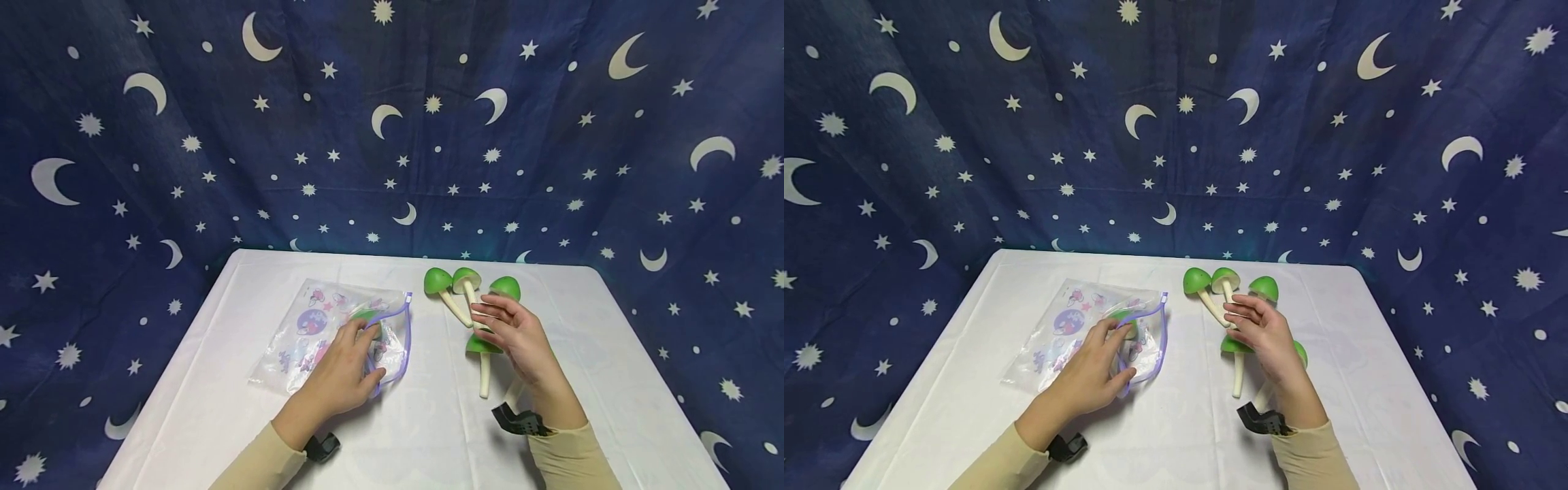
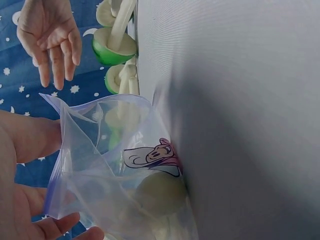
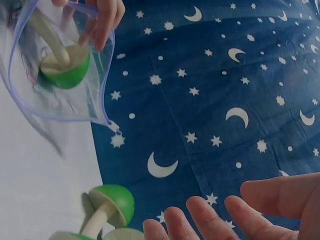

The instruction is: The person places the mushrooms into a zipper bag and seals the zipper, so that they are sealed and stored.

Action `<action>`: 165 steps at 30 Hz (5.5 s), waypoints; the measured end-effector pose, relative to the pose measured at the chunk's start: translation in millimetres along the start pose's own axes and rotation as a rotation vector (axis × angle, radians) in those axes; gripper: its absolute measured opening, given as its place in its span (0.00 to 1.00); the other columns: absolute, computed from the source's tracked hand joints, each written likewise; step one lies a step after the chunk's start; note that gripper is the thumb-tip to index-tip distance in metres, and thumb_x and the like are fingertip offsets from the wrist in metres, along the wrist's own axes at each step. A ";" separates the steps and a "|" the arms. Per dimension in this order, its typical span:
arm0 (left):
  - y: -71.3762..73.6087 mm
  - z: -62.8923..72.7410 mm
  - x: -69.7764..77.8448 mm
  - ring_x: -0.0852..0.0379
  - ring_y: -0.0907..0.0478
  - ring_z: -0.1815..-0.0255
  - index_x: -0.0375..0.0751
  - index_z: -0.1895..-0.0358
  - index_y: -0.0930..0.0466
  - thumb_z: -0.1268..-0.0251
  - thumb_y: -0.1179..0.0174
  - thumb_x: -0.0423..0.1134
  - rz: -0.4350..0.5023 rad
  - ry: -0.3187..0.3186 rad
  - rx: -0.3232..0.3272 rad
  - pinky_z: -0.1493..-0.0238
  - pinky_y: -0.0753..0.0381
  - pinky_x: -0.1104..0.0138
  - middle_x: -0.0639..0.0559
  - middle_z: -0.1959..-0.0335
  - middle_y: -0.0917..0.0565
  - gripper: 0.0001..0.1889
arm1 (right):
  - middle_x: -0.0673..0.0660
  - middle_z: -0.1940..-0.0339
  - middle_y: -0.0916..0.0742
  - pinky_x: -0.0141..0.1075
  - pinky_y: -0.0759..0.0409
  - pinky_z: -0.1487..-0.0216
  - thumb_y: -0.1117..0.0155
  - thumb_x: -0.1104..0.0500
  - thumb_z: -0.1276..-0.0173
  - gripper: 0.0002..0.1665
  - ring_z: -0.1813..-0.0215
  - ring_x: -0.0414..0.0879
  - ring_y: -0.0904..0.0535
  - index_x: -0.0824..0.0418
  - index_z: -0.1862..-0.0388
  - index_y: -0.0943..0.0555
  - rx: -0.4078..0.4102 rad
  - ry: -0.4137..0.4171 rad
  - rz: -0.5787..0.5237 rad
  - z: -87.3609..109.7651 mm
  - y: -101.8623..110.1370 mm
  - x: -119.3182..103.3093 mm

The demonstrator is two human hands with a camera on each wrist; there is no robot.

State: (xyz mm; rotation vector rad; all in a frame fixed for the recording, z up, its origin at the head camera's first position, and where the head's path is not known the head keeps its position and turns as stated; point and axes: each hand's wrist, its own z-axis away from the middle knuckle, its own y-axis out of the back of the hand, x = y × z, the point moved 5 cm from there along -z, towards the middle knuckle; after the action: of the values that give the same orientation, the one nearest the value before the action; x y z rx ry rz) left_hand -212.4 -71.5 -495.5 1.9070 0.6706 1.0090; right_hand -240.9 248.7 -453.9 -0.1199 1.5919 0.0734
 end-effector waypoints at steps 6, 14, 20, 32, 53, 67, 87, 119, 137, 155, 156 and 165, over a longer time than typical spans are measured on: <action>-0.4 0.0 -1.0 0.40 0.28 0.26 0.40 0.23 0.29 0.35 0.26 0.49 -0.001 -0.002 0.002 0.27 0.21 0.48 0.39 0.26 0.30 0.40 | 0.53 0.39 0.12 0.39 0.11 0.40 0.42 0.66 0.17 0.23 0.41 0.38 0.11 0.65 0.27 0.28 0.029 -0.010 0.014 3.0 10.0 4.0; -0.9 0.2 -2.4 0.40 0.28 0.25 0.40 0.23 0.29 0.35 0.26 0.49 -0.005 -0.003 0.004 0.26 0.22 0.48 0.39 0.26 0.30 0.40 | 0.53 0.40 0.12 0.33 0.12 0.41 0.42 0.68 0.19 0.29 0.42 0.33 0.12 0.73 0.23 0.32 0.092 -0.016 0.100 4.9 20.7 7.1; -0.9 0.8 -2.5 0.40 0.28 0.25 0.40 0.23 0.29 0.36 0.26 0.49 -0.005 -0.004 0.005 0.26 0.22 0.48 0.39 0.27 0.30 0.40 | 0.46 0.43 0.11 0.27 0.14 0.41 0.38 0.70 0.22 0.31 0.43 0.31 0.13 0.73 0.24 0.31 0.131 -0.003 0.179 4.9 26.2 9.6; 0.2 0.8 -1.0 0.40 0.29 0.24 0.40 0.23 0.29 0.36 0.26 0.49 0.001 0.008 -0.001 0.24 0.23 0.47 0.39 0.27 0.29 0.40 | 0.74 0.27 0.20 0.20 0.19 0.40 0.33 0.70 0.26 0.34 0.41 0.27 0.17 0.73 0.23 0.30 0.143 -0.022 0.311 4.0 32.6 21.3; -0.8 1.1 -2.5 0.41 0.29 0.25 0.39 0.23 0.29 0.36 0.25 0.49 0.007 0.001 0.003 0.25 0.23 0.48 0.40 0.27 0.29 0.40 | 0.73 0.23 0.23 0.20 0.21 0.46 0.29 0.69 0.29 0.39 0.26 0.65 0.23 0.69 0.21 0.31 0.099 -0.189 0.368 -1.1 22.0 46.9; 0.3 1.3 -2.3 0.40 0.29 0.24 0.39 0.23 0.29 0.35 0.26 0.48 0.008 0.007 -0.004 0.23 0.24 0.48 0.40 0.27 0.30 0.40 | 0.74 0.32 0.17 0.28 0.18 0.53 0.24 0.64 0.33 0.38 0.38 0.60 0.17 0.69 0.25 0.26 0.110 -0.248 0.478 -0.2 21.8 51.1; -1.4 1.3 -3.8 0.41 0.29 0.24 0.40 0.22 0.30 0.36 0.26 0.49 -0.003 0.018 0.002 0.24 0.23 0.49 0.41 0.26 0.30 0.40 | 0.71 0.32 0.16 0.32 0.17 0.52 0.21 0.60 0.33 0.38 0.37 0.61 0.17 0.67 0.27 0.24 0.071 -0.260 0.545 0.9 21.4 50.0; -2.0 0.9 -4.2 0.42 0.29 0.23 0.41 0.21 0.30 0.35 0.26 0.49 0.008 0.033 -0.015 0.24 0.24 0.49 0.41 0.26 0.30 0.41 | 0.71 0.36 0.16 0.35 0.09 0.53 0.21 0.62 0.35 0.36 0.54 0.44 0.15 0.67 0.29 0.22 0.083 -0.228 0.376 -1.2 3.6 46.9; -0.1 1.8 -1.7 0.40 0.28 0.25 0.39 0.22 0.30 0.36 0.25 0.48 0.005 0.015 0.001 0.26 0.22 0.48 0.40 0.26 0.30 0.41 | 0.70 0.38 0.15 0.38 0.09 0.55 0.22 0.64 0.34 0.35 0.55 0.43 0.13 0.68 0.30 0.22 0.021 -0.188 0.243 -10.8 -31.6 44.1; -0.6 2.5 -2.3 0.41 0.29 0.23 0.40 0.21 0.31 0.36 0.26 0.50 -0.008 0.024 -0.013 0.24 0.23 0.48 0.41 0.26 0.30 0.42 | 0.69 0.42 0.16 0.39 0.08 0.53 0.25 0.67 0.33 0.32 0.58 0.41 0.13 0.71 0.31 0.22 0.028 -0.180 0.123 -21.1 -69.6 50.3; -0.5 2.5 -2.1 0.41 0.29 0.23 0.40 0.21 0.31 0.36 0.26 0.50 -0.009 0.025 -0.015 0.24 0.23 0.48 0.41 0.26 0.30 0.42 | 0.69 0.42 0.15 0.39 0.09 0.53 0.25 0.68 0.33 0.32 0.58 0.41 0.13 0.71 0.31 0.22 0.032 -0.180 0.118 -21.7 -71.0 51.0; -0.4 2.1 -2.0 0.41 0.30 0.23 0.40 0.21 0.31 0.36 0.25 0.50 0.004 0.023 -0.003 0.23 0.24 0.48 0.41 0.26 0.30 0.42 | 0.68 0.43 0.15 0.39 0.09 0.54 0.24 0.68 0.33 0.30 0.59 0.41 0.12 0.71 0.33 0.21 0.068 -0.161 0.074 -26.2 -85.1 55.4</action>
State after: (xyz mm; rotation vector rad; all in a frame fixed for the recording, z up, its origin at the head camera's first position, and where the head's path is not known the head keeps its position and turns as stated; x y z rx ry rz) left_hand -211.7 -73.7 -497.2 1.8971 0.6786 1.0355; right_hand -257.6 159.4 -506.2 -0.0020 1.4362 0.0840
